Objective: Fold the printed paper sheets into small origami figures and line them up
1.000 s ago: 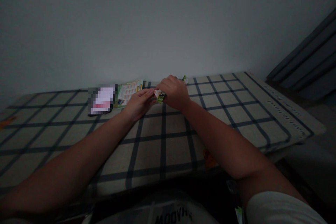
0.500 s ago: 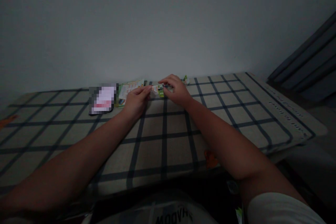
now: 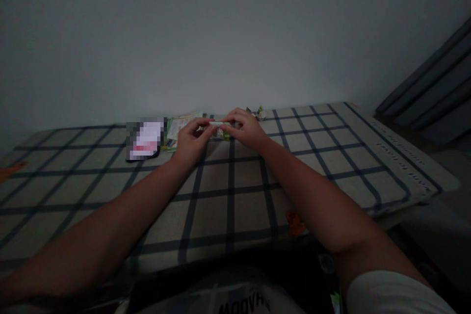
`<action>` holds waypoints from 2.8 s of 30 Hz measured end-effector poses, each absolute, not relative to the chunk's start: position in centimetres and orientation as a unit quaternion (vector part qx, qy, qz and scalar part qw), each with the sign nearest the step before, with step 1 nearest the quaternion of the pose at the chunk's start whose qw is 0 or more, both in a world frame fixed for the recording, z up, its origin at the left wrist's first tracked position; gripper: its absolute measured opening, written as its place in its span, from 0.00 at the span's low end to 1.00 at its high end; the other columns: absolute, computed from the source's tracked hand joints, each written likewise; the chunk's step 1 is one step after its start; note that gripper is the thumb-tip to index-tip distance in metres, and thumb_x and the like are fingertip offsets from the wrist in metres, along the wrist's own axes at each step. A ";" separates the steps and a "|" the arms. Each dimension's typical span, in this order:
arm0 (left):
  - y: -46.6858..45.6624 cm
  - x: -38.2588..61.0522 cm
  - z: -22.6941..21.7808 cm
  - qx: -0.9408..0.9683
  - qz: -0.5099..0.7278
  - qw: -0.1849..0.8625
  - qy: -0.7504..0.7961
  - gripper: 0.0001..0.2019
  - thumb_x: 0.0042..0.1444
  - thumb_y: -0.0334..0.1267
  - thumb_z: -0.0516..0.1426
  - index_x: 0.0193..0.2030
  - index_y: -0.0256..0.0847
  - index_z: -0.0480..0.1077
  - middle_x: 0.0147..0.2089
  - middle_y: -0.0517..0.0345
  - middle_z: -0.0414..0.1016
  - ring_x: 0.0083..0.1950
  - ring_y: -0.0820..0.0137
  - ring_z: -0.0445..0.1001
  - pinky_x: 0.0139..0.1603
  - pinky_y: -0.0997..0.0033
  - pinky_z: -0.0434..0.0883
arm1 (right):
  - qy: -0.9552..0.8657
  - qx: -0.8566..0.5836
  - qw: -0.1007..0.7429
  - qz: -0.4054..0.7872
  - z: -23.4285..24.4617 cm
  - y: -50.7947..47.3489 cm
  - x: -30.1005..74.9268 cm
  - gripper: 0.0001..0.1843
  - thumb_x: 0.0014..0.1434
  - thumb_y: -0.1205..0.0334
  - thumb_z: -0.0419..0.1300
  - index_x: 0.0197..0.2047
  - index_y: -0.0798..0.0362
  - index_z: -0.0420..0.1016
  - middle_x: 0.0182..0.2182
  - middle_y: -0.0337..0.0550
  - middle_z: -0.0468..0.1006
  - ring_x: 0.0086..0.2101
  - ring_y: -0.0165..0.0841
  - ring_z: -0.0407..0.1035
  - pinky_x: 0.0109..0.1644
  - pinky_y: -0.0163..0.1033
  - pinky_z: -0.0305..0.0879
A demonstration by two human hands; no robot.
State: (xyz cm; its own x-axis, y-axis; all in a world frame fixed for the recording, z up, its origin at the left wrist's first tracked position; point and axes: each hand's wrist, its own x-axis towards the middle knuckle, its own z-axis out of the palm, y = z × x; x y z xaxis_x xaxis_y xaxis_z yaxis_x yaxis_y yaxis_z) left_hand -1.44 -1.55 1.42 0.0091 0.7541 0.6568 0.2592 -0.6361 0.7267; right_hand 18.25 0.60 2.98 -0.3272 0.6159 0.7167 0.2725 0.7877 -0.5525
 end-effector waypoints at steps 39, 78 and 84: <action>-2.5 -1.7 2.5 0.730 0.578 0.040 0.364 0.06 0.58 0.42 0.65 0.32 0.45 0.77 0.37 0.58 0.76 0.42 0.66 0.73 0.51 0.59 0.70 | -0.776 -0.289 0.487 0.277 2.8 0.9 18.3 0.16 0.58 0.49 0.67 0.43 0.52 0.85 0.35 0.45 0.81 0.33 0.31 0.71 0.35 0.36 0.66; -2.4 -1.1 1.5 0.714 0.548 0.117 0.420 0.13 0.55 0.43 0.66 0.46 0.44 0.76 0.46 0.53 0.79 0.44 0.64 0.75 0.36 0.69 0.71 | -0.732 -0.342 0.499 0.314 2.8 0.9 17.8 0.18 0.54 0.47 0.66 0.34 0.55 0.79 0.29 0.42 0.79 0.30 0.30 0.70 0.35 0.36 0.67; -2.9 -1.1 1.8 0.712 0.551 0.118 0.418 0.11 0.58 0.43 0.64 0.45 0.43 0.78 0.44 0.53 0.78 0.43 0.66 0.76 0.30 0.74 0.70 | -0.731 -0.345 0.500 0.311 2.9 0.4 17.5 0.15 0.55 0.49 0.65 0.32 0.54 0.74 0.26 0.39 0.75 0.28 0.29 0.66 0.32 0.35 0.63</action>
State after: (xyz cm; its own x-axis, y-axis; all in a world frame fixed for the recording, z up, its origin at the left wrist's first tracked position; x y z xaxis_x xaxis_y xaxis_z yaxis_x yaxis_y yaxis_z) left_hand -1.14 -2.88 1.79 0.0426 0.7264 0.6860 0.4656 -0.6219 0.6296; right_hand 17.49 0.39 2.92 -0.2618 0.8150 0.5169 0.1936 0.5690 -0.7992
